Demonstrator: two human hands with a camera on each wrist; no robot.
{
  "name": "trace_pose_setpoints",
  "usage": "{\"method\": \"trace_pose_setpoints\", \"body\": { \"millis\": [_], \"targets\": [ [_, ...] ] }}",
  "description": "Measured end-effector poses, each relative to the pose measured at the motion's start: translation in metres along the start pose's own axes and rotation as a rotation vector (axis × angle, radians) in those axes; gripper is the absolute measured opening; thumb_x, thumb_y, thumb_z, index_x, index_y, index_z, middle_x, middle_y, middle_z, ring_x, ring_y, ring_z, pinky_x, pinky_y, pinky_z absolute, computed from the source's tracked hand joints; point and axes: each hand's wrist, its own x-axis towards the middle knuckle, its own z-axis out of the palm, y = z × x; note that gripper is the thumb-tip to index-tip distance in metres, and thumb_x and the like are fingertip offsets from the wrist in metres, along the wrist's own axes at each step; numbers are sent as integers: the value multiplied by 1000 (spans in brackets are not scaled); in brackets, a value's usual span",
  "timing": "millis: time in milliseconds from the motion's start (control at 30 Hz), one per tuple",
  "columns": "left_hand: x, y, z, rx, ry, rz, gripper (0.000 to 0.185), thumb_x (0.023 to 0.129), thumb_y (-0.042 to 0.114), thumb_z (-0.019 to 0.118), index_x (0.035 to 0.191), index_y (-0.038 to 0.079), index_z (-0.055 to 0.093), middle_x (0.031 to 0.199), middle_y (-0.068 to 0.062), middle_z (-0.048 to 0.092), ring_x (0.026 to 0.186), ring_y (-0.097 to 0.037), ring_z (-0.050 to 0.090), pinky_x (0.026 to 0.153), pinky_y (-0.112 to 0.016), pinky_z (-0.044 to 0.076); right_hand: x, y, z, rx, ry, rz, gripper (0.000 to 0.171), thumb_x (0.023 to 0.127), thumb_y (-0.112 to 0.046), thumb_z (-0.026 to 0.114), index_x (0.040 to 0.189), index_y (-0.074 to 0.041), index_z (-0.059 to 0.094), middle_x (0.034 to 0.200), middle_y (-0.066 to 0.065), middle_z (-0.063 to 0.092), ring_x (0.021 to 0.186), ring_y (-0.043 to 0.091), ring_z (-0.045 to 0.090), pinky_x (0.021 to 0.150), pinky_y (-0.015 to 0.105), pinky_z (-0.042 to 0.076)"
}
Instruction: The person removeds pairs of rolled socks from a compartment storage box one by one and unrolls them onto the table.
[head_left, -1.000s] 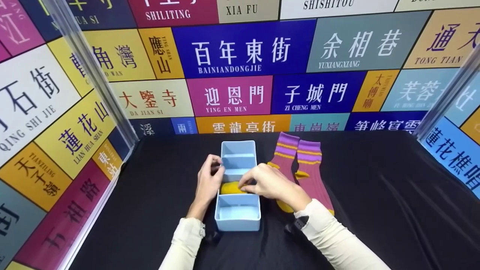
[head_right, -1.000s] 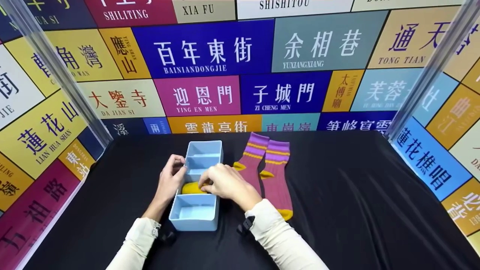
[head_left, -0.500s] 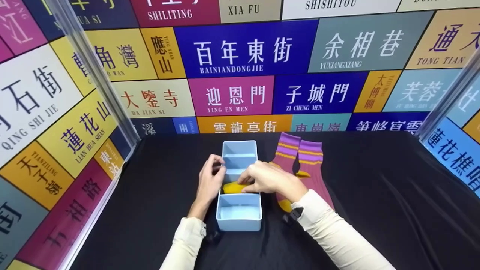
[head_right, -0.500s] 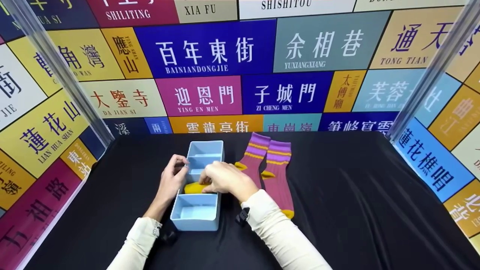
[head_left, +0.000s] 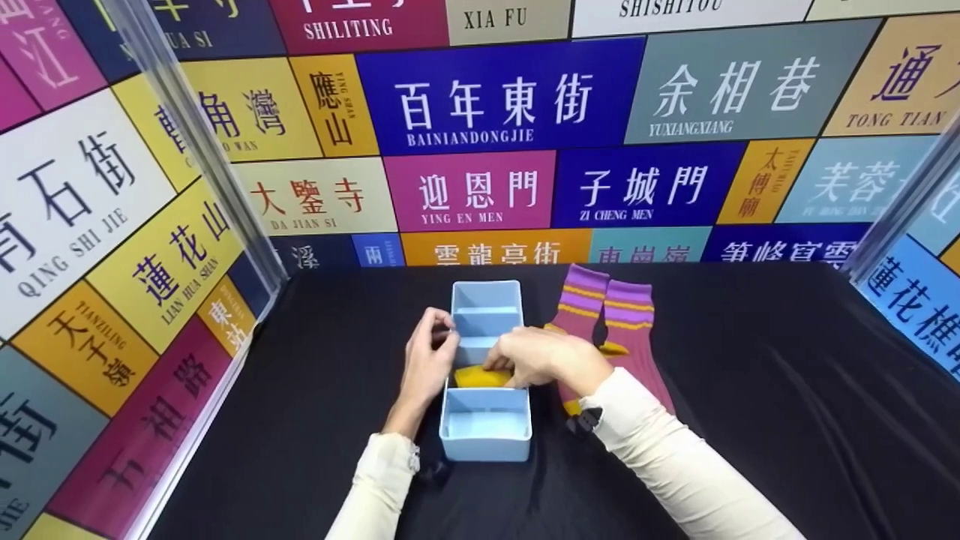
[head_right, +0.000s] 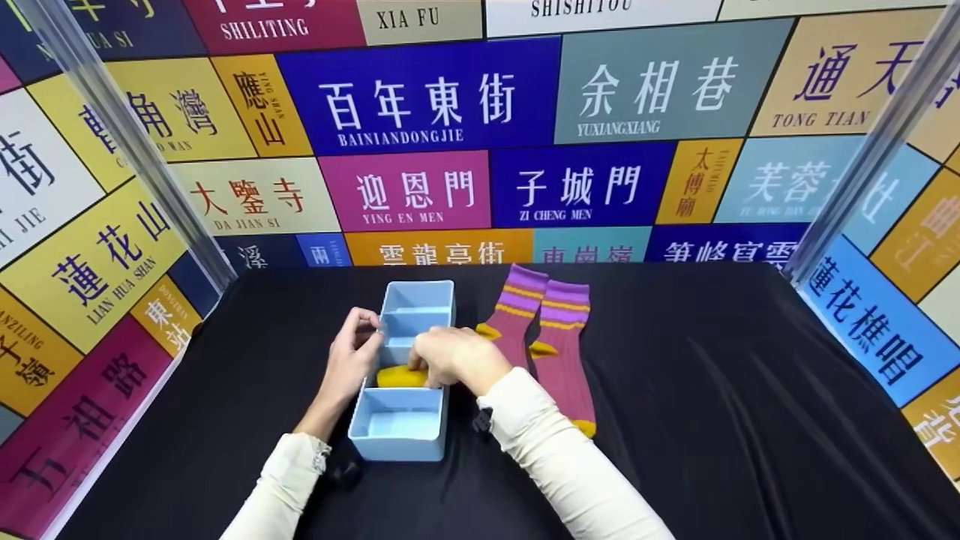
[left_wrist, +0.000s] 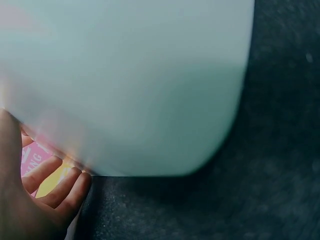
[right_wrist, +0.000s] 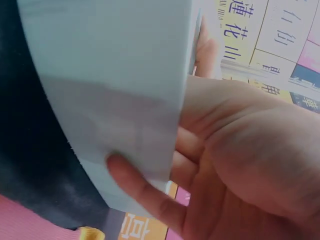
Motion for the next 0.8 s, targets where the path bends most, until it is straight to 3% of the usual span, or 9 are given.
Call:
{"method": "trace_pose_setpoints", "body": {
  "millis": [167,333,433,800],
  "targets": [
    [0,0,1,0,-9,-7,15,97,8,67,111,11,63,119,-11,71,107,-23,77,96,-39,60,-1,-4,-2,-66,-18,67,40,95,-18,83,135,-19,78,124,3,81,115,22,75,104,40,59],
    [-1,1,0,32,-11,-18,14,98,11,66,111,17,66,122,-4,69,106,-18,77,94,-36,60,0,-2,-1,-130,14,12,18,95,-20,82,114,-19,81,93,1,76,86,21,67,83,39,58],
    [-1,0,-1,42,-6,-25,14,98,12,66,110,19,67,122,-2,68,105,-16,77,93,-35,60,0,1,0,-124,26,-24,12,96,-22,82,107,-21,80,85,-4,72,80,17,64,77,36,55],
    [0,0,0,18,-12,-20,13,99,9,66,111,14,65,121,-5,67,108,-20,75,98,-36,59,-4,6,6,-90,115,-23,13,93,-28,86,106,-28,81,96,-12,80,92,10,74,81,37,61]
  ]
}}
